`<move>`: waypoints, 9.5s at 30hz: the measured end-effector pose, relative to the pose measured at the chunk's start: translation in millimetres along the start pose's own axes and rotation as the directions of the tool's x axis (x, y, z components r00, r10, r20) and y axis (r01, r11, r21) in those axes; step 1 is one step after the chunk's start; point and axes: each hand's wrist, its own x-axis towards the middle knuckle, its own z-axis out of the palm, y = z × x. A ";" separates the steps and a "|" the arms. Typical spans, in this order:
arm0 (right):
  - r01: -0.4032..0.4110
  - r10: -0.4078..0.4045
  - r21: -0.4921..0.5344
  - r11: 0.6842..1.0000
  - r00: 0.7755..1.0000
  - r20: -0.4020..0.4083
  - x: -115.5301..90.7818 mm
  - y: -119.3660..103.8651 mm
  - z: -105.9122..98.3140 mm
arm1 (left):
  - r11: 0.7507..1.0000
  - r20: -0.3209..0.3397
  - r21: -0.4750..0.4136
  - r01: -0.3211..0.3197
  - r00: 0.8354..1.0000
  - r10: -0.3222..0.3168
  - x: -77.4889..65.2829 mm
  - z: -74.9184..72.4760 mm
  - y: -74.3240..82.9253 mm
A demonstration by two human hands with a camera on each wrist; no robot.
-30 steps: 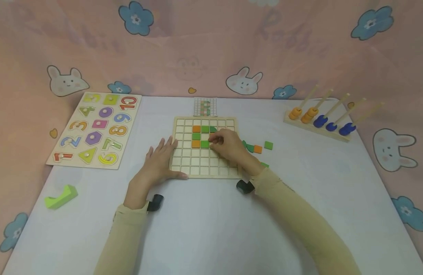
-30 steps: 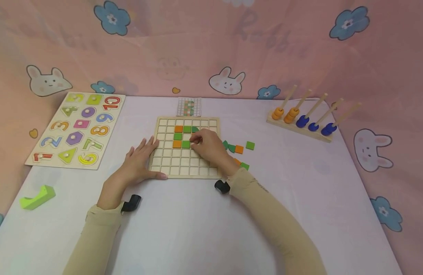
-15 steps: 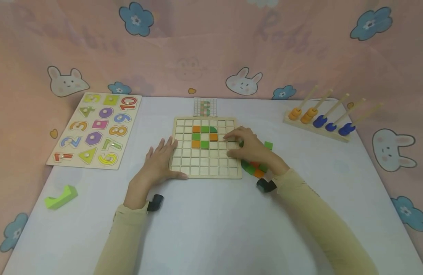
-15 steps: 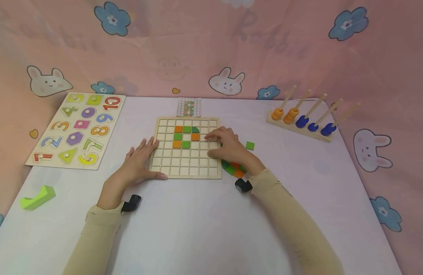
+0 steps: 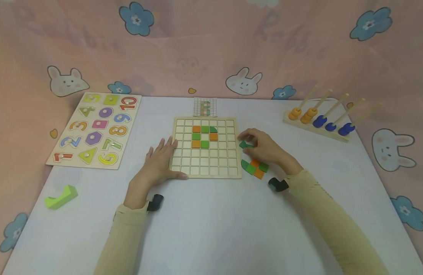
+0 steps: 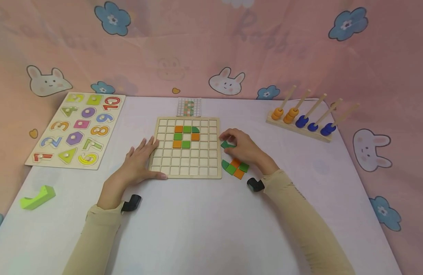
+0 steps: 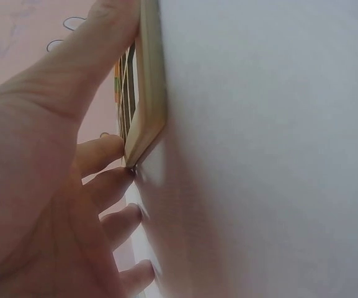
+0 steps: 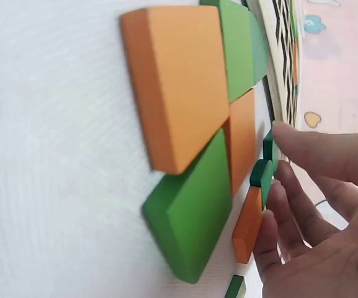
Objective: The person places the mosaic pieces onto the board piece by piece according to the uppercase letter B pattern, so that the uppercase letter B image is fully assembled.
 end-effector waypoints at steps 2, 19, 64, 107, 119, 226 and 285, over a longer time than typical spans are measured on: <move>0.006 -0.006 -0.005 1.000 1.000 -0.010 0.6 1.0 0.5 | 1.000 -0.002 -0.004 -0.001 1.000 0.001 0.1 0.2 -0.2; 0.036 -0.021 0.087 0.996 0.985 -0.169 11.1 -5.9 8.4 | 1.000 -0.006 -0.008 -0.002 1.000 0.002 -1.3 0.1 -0.7; 0.025 -0.023 0.012 1.000 0.991 -0.132 46.7 -58.6 56.4 | 1.000 0.004 0.006 0.003 1.000 -0.003 2.0 0.8 -2.1; 0.084 -0.077 0.029 0.996 0.979 -0.191 27.4 -39.9 43.0 | 1.000 0.002 0.010 -0.002 1.000 0.002 1.0 0.2 -0.1; -0.025 0.017 -0.051 0.998 0.988 -0.155 -3.6 10.0 -4.1 | 1.000 -0.001 0.027 0.002 1.000 -0.002 1.4 0.0 0.6; 0.098 -0.095 0.020 0.995 0.986 -0.134 43.0 -87.3 96.6 | 0.999 0.008 0.027 -0.019 1.000 0.019 1.5 -1.2 -2.6; -0.081 0.082 -0.148 0.986 0.997 0.001 -19.3 16.8 -31.0 | 1.000 -0.002 0.019 0.003 1.000 -0.003 2.5 2.3 -1.9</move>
